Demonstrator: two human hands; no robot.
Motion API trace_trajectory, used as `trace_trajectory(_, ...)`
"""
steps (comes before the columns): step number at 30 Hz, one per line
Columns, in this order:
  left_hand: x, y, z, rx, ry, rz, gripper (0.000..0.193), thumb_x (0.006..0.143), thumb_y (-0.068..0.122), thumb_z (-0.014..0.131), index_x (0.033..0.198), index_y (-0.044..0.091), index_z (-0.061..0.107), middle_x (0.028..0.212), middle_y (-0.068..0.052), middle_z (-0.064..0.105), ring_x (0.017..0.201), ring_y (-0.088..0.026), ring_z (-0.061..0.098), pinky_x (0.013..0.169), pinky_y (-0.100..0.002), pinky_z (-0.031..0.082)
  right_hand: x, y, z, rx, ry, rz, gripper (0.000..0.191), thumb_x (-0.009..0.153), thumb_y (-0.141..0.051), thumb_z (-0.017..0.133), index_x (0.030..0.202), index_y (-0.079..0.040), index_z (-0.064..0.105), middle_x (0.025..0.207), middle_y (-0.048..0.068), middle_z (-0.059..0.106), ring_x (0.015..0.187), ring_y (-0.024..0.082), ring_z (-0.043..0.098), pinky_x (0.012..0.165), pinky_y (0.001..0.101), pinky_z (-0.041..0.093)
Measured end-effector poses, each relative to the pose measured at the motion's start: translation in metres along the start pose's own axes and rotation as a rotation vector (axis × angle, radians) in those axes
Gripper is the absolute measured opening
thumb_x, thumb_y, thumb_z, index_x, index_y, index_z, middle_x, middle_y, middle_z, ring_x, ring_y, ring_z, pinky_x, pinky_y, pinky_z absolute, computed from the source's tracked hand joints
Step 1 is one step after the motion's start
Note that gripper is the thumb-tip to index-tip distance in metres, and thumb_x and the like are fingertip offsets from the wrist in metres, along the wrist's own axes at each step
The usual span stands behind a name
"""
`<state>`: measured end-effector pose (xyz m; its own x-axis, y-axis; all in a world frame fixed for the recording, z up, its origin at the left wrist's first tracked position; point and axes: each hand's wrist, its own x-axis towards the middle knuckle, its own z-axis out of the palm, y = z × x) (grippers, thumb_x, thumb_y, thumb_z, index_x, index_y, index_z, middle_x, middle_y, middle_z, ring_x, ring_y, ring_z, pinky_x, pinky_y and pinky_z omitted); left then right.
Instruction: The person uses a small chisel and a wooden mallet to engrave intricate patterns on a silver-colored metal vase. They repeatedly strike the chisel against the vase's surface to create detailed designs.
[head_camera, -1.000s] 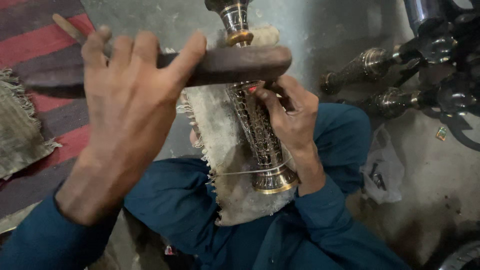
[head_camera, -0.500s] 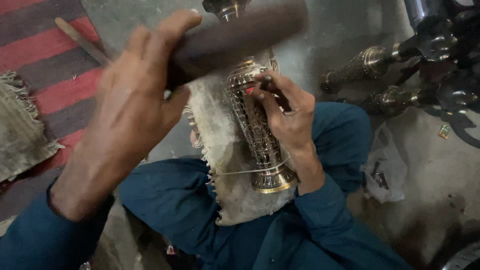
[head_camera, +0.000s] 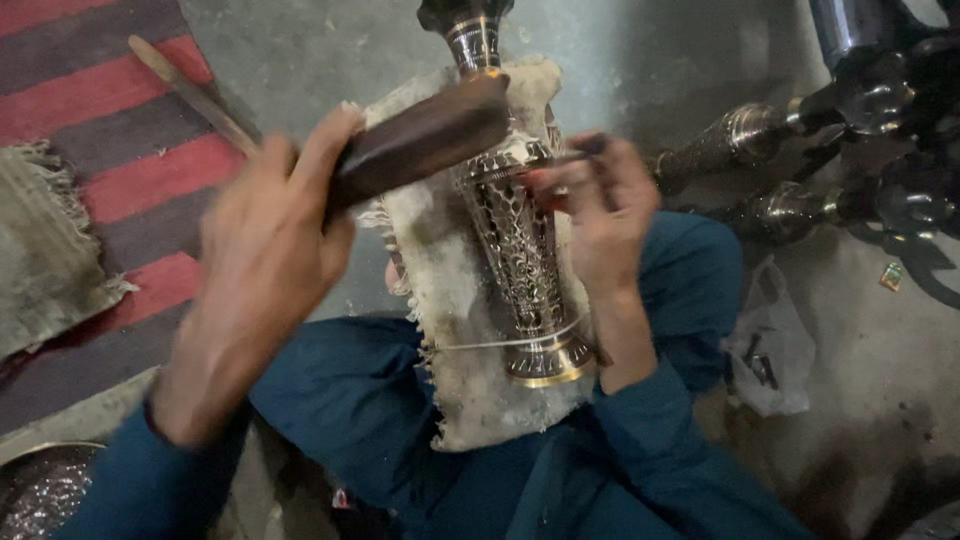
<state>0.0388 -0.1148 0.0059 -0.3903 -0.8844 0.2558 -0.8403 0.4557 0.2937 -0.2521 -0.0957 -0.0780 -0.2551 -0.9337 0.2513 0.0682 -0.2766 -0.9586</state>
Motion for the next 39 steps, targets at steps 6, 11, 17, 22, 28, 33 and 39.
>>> trace_trajectory(6,-0.082,-0.027,0.081,-0.521,-0.225,-0.302,0.072,0.073,0.012,0.074,0.140,0.006,0.048,0.100,-0.029,0.067,0.095,-0.047,0.068,0.078,-0.050,0.054,-0.007,0.007,-0.051,0.294,0.098,0.090,0.017,0.110,-0.011,0.060,0.126,-0.004,0.060,0.096,0.005,0.070,0.093,0.021,0.074,0.085,0.0334,0.064)
trace_trajectory(11,-0.132,-0.018,0.117,-0.673,-0.470,-0.432,0.077,0.074,0.014,0.076,0.144,0.009,0.044,0.107,-0.026,0.069,0.100,-0.041,0.071,0.085,-0.046,0.056,-0.041,0.004,-0.070,-0.072,0.028,0.165,0.014,0.108,-0.009,0.061,0.119,-0.002,0.063,0.096,0.006,0.071,0.088,0.017,0.071,0.082,0.0327,0.064)
trace_trajectory(17,-0.126,0.042,0.087,-0.463,-0.017,-0.246,0.072,0.074,0.020,0.083,0.139,0.012,0.055,0.116,-0.024,0.064,0.104,-0.045,0.061,0.090,-0.048,0.049,-0.050,-0.010,-0.081,-0.094,0.006,0.209,0.019,0.103,0.000,0.064,0.121,0.002,0.063,0.101,0.011,0.074,0.095,0.019,0.074,0.087,0.0313,0.063)
trace_trajectory(22,-0.110,0.109,0.082,-0.474,0.043,0.153,0.052,0.086,0.020,0.075,0.136,0.025,0.064,0.096,-0.010,0.063,0.080,-0.025,0.066,0.070,-0.037,0.054,-0.032,-0.022,-0.078,-0.085,-0.025,0.229,0.025,0.099,0.001,0.066,0.124,0.001,0.062,0.099,0.012,0.077,0.090,0.019,0.076,0.080,0.0312,0.065)
trace_trajectory(28,-0.095,0.132,0.091,-0.244,0.053,0.311,0.058,0.088,0.012,0.059,0.143,0.028,0.062,0.071,-0.001,0.046,0.062,-0.018,0.057,0.057,-0.036,0.050,0.002,-0.028,-0.064,-0.055,-0.195,0.158,0.020,0.101,0.003,0.064,0.121,0.002,0.064,0.101,0.012,0.076,0.092,0.018,0.076,0.081,0.0304,0.064)
trace_trajectory(33,-0.093,0.156,0.078,-0.035,-0.143,0.269,0.059,0.087,0.015,0.062,0.144,0.025,0.058,0.075,-0.003,0.054,0.061,-0.019,0.061,0.054,-0.035,0.052,0.036,-0.032,-0.046,-0.038,-0.433,0.077,0.018,0.101,0.005,0.063,0.119,0.005,0.066,0.106,0.012,0.075,0.099,0.018,0.074,0.088,0.0310,0.064)
trace_trajectory(39,-0.096,0.125,0.062,-0.532,-0.189,0.157,0.066,0.085,0.018,0.072,0.148,0.017,0.052,0.103,-0.014,0.067,0.089,-0.035,0.067,0.076,-0.044,0.055,0.064,-0.028,-0.030,0.001,-0.494,0.071,0.026,0.101,0.009,0.063,0.126,0.006,0.064,0.104,0.010,0.072,0.103,0.019,0.075,0.095,0.0323,0.064)
